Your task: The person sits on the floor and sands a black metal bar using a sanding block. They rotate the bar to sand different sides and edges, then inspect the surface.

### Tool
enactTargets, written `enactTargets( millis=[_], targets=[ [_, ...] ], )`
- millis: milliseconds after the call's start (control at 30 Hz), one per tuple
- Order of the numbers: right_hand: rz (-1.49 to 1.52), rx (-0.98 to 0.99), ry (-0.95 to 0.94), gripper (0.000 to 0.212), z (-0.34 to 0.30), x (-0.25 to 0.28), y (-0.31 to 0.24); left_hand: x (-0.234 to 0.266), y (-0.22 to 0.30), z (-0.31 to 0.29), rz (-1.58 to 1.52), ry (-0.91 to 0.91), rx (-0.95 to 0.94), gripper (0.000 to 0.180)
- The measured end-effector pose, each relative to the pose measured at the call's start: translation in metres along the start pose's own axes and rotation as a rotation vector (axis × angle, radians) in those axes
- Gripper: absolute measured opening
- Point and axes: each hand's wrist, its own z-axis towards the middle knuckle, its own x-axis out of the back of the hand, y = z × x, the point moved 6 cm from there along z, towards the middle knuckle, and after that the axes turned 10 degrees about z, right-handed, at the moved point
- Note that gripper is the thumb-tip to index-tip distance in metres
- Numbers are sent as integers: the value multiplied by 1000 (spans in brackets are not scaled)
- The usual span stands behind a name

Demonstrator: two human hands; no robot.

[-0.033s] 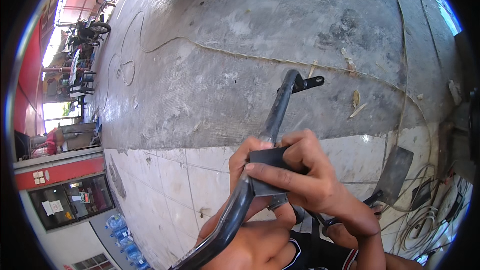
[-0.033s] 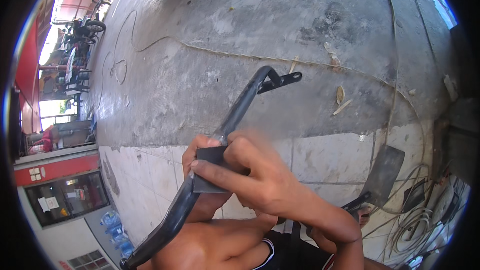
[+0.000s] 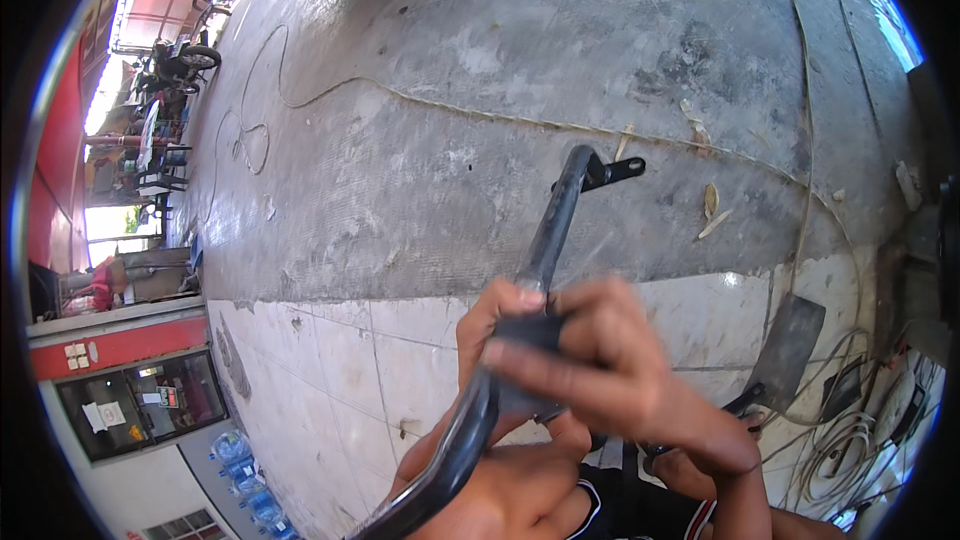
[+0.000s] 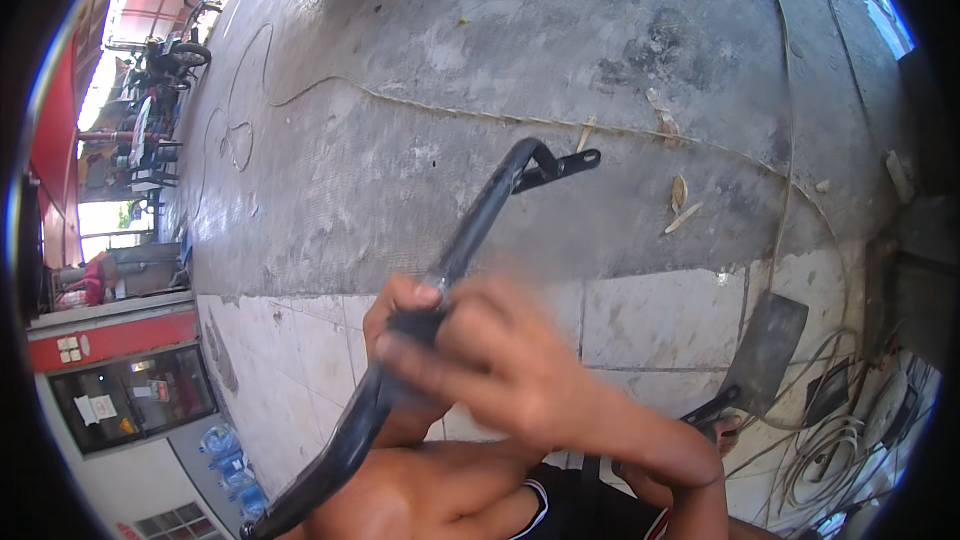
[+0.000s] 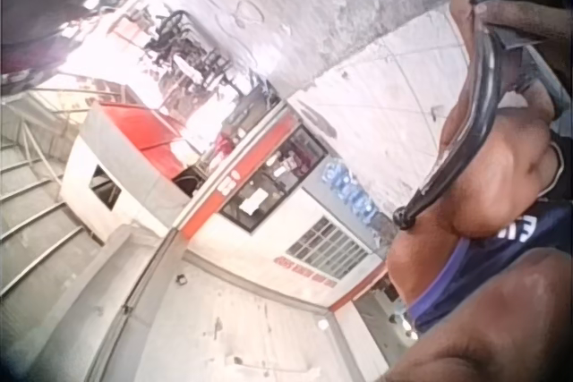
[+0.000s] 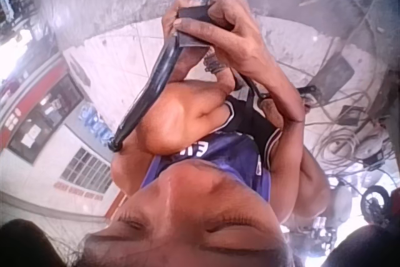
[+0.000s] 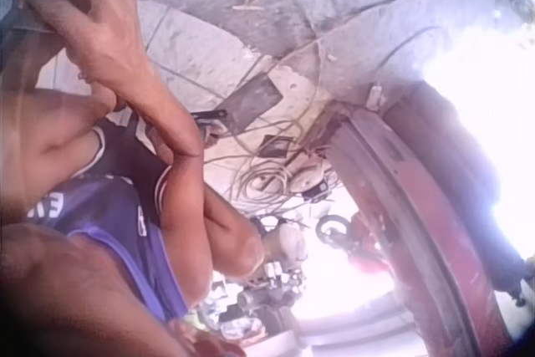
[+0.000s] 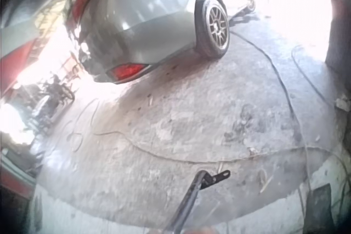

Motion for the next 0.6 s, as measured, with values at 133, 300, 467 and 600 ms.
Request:
enactTargets(
  millis=[133,300,467,600],
  targets=[
    [37,10,36,68,0,1,-3,-19,-3,7,-190,67,-17,32],
    [59,22,-12,72,5,5,-1,3,7,19,146,64,-53,29],
    [-58,110,28,77,-3,0,-1,-32,4,10,8,297,37,27],
    [-16,20,11,74,-4,-1,11,-17,4,15,-15,222,4,28]
  ],
)
